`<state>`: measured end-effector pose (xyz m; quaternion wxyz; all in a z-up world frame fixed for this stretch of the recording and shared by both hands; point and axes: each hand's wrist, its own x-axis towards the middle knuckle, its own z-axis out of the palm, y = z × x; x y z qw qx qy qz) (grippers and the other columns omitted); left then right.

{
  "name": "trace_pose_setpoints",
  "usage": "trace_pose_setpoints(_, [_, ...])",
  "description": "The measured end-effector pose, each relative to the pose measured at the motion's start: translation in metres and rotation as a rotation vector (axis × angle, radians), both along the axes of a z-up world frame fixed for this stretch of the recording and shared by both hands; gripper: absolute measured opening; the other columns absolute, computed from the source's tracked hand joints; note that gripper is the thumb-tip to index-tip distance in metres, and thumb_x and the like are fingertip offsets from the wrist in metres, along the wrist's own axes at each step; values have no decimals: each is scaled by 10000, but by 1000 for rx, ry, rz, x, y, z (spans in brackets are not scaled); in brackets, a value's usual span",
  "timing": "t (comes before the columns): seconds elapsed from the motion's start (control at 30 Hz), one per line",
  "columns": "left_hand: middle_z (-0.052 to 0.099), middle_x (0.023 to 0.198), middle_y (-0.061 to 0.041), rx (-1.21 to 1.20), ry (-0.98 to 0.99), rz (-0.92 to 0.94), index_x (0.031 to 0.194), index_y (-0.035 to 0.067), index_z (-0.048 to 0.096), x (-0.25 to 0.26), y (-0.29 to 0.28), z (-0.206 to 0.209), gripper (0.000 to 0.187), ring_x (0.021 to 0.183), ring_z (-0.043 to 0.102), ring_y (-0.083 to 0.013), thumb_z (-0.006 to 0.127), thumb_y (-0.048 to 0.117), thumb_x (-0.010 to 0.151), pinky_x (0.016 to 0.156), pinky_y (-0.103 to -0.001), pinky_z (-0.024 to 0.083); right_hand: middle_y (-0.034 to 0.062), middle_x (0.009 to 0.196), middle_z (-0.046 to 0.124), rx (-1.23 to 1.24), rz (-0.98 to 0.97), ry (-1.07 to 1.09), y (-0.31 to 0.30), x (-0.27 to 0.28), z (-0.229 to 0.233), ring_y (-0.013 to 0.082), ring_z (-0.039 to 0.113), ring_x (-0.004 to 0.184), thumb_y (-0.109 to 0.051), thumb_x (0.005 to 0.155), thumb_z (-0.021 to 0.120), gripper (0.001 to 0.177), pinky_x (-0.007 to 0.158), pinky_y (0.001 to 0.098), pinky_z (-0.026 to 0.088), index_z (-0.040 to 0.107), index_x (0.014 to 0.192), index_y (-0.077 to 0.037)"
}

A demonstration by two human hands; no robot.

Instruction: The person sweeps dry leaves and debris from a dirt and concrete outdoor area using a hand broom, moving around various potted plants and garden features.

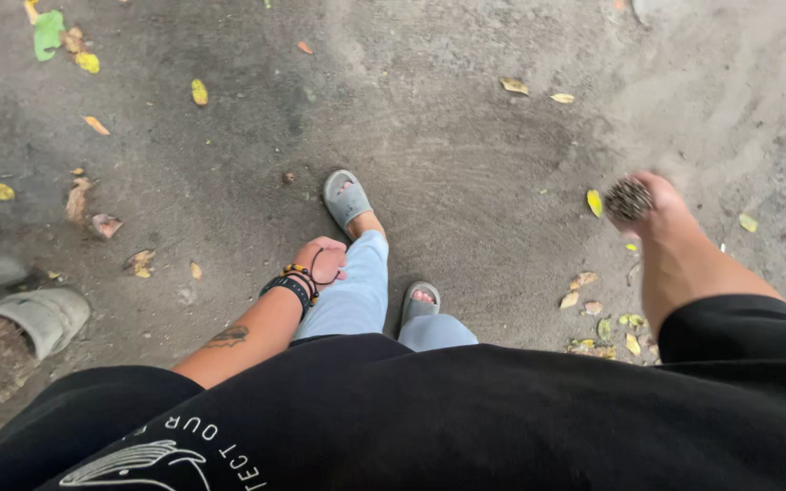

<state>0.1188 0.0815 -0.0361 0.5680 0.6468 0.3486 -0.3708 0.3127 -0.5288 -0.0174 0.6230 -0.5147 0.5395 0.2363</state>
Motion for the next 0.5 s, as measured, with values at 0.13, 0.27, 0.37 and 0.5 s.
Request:
trace_pose_setpoints(0.13, [708, 873, -93, 10, 80, 95, 1135, 54, 661, 24, 58, 18, 310, 697, 722, -203, 586, 180, 862, 519, -343, 479, 22, 708, 618, 306, 477, -41, 241, 87, -27, 210, 632, 620, -250, 901, 738, 159, 578, 410, 565, 635, 829, -153])
trace_pose_setpoints(0.27, [713, 872, -69, 104, 83, 110, 1113, 60, 686, 68, 88, 32, 322, 701, 717, -192, 606, 122, 806, 534, -337, 505, 81, 811, 674, 526, 827, -6, 525, 114, -3, 236, 699, 688, -213, 813, 736, 163, 637, 444, 609, 663, 894, -92])
trace_pose_setpoints(0.37, [700, 863, -79, 69, 52, 161, 1110, 53, 692, 100, 103, 30, 328, 686, 705, -195, 614, 101, 796, 535, -338, 503, 109, 776, 642, 719, 838, -47, 615, 109, 33, 256, 654, 616, -139, 800, 767, 159, 539, 450, 580, 644, 872, -68])
trace_pose_setpoints(0.5, [711, 865, -82, -4, -29, 222, 1108, 37, 691, 129, 98, 24, 289, 661, 703, -187, 588, 150, 864, 544, -321, 509, 111, 892, 679, 980, 655, -133, 584, 119, 81, 208, 679, 692, -81, 873, 745, 318, 605, 357, 596, 542, 1118, -78])
